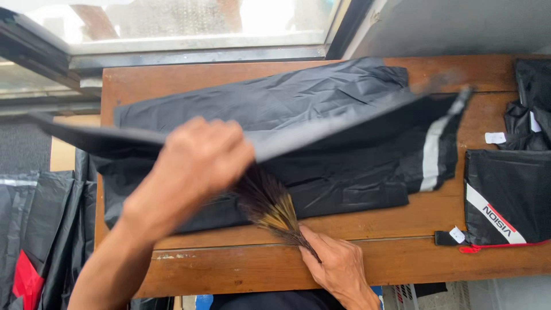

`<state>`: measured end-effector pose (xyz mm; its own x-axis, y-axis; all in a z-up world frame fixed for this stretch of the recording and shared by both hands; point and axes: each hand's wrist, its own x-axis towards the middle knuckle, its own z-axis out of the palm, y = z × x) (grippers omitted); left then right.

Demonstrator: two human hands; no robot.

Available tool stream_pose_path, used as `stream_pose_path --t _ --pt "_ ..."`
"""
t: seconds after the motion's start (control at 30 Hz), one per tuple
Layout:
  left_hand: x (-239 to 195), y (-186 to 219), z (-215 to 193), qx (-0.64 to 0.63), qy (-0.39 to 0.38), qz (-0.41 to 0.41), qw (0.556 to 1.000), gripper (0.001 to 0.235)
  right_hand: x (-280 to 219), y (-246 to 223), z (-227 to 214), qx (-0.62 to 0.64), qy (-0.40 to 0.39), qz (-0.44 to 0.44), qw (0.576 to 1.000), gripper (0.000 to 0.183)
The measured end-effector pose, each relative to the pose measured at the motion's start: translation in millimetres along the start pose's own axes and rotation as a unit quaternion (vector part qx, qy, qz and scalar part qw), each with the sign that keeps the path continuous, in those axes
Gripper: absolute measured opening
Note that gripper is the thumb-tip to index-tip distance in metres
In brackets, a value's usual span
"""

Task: The person uses a feather duster to clean the surface of black plastic packs on a wooden table. They repeatedly brush the packs, flip them over to clean different sides, and handle them one at a time.

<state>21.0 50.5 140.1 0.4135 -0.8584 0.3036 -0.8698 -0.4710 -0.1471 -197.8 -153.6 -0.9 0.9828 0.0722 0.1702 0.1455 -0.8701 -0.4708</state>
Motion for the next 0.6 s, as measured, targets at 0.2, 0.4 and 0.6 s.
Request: stream_pose_path --t 0.2,0.4,0.6 --pt "-45.6 21.1 -5.4 0.027 -0.032 -0.01 0.999 0.041 -0.6 -2.7 1.8 -0.015 -0.126 0.152 0.98 0.038" --pt "-82.3 -21.8 44.1 0.075 -0.048 -0.109 0.99 0.019 6.0 -2.5 -2.0 -0.036 -0.122 0.119 0.985 0.041" --pt "-63.2 -23.5 1.0 0.112 0.021 -0.097 0.989 0.014 34.0 -18.4 -11.8 -0.028 -0.191 0.183 0.964 0.04"
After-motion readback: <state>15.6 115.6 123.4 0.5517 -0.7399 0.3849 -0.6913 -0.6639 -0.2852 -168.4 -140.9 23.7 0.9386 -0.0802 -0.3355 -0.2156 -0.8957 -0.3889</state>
